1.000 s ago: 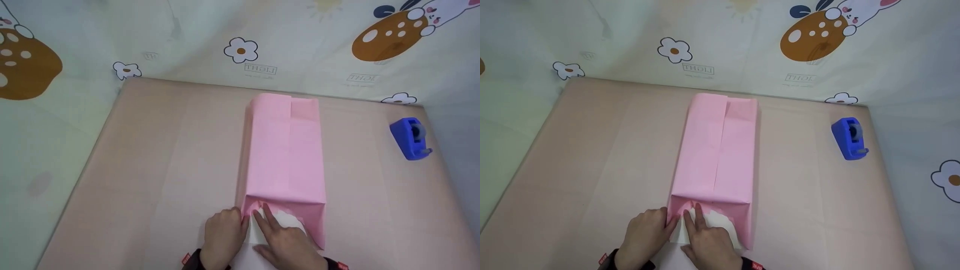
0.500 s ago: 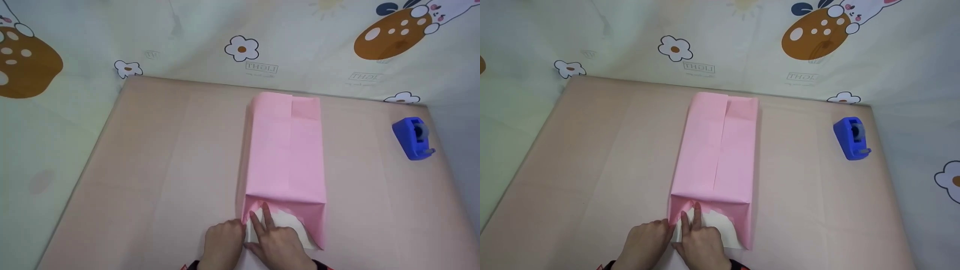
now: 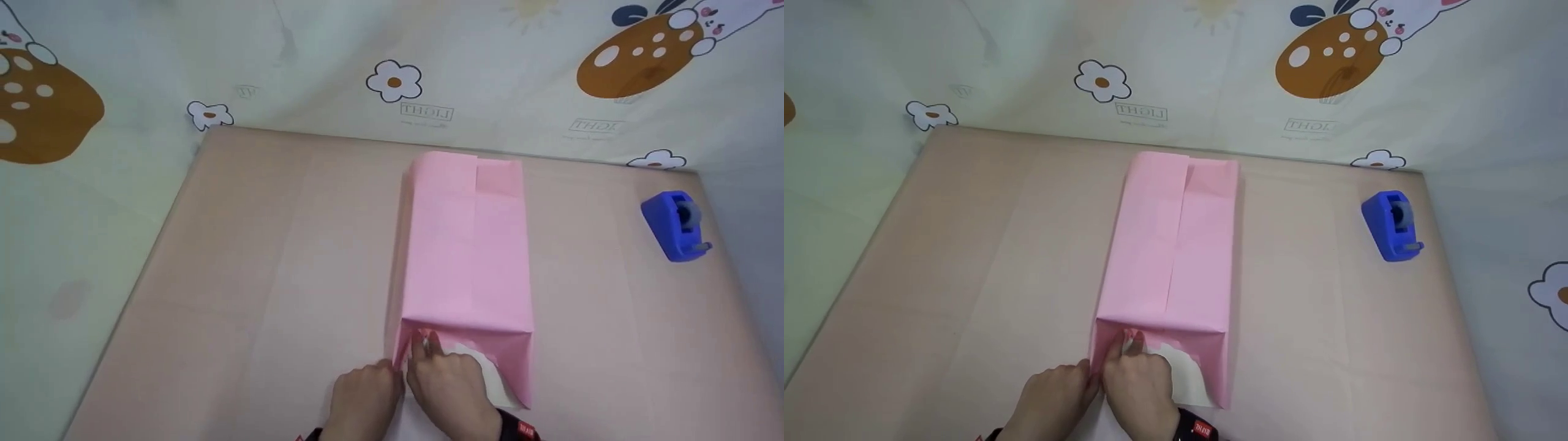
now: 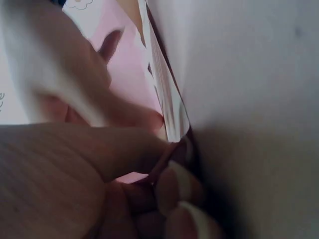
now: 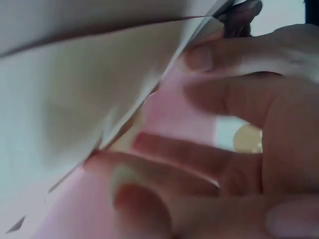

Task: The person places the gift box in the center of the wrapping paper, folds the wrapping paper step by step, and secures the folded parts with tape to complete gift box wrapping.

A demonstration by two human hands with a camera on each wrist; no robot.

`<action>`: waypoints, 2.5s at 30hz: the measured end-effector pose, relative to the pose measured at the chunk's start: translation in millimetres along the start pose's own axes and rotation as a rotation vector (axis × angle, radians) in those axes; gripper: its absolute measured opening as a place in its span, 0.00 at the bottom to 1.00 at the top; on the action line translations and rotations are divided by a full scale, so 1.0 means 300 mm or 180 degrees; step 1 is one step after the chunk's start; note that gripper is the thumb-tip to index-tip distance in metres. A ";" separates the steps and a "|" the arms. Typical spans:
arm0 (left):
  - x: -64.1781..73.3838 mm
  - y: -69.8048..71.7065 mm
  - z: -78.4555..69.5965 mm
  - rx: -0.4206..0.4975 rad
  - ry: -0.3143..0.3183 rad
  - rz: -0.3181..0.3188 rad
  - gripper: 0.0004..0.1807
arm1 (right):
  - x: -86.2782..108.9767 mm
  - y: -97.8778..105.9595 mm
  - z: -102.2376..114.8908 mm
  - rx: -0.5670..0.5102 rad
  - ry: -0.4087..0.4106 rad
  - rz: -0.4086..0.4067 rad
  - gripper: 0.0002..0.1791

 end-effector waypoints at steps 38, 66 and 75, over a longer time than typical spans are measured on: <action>-0.146 0.065 -0.008 0.0347 0.0675 -0.1008 0.20 | 0.010 -0.025 -0.013 -0.0497 0.0129 0.0332 0.25; -0.148 0.067 -0.032 0.0327 0.0779 -0.1021 0.07 | -0.007 -0.002 -0.053 -0.0799 -0.0118 0.0395 0.21; -0.153 0.063 -0.029 0.0359 0.0737 -0.1040 0.08 | -0.007 0.002 -0.048 -0.0593 -0.0142 0.0264 0.19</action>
Point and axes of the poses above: each hand's wrist, its own x-axis away from the middle knuckle, its own y-axis out of the back of the hand, z = x × y, the point moved 3 cm from there along -x, towards the middle knuckle, and after that the axes turned 15 degrees about -x, right-handed, at the moved point
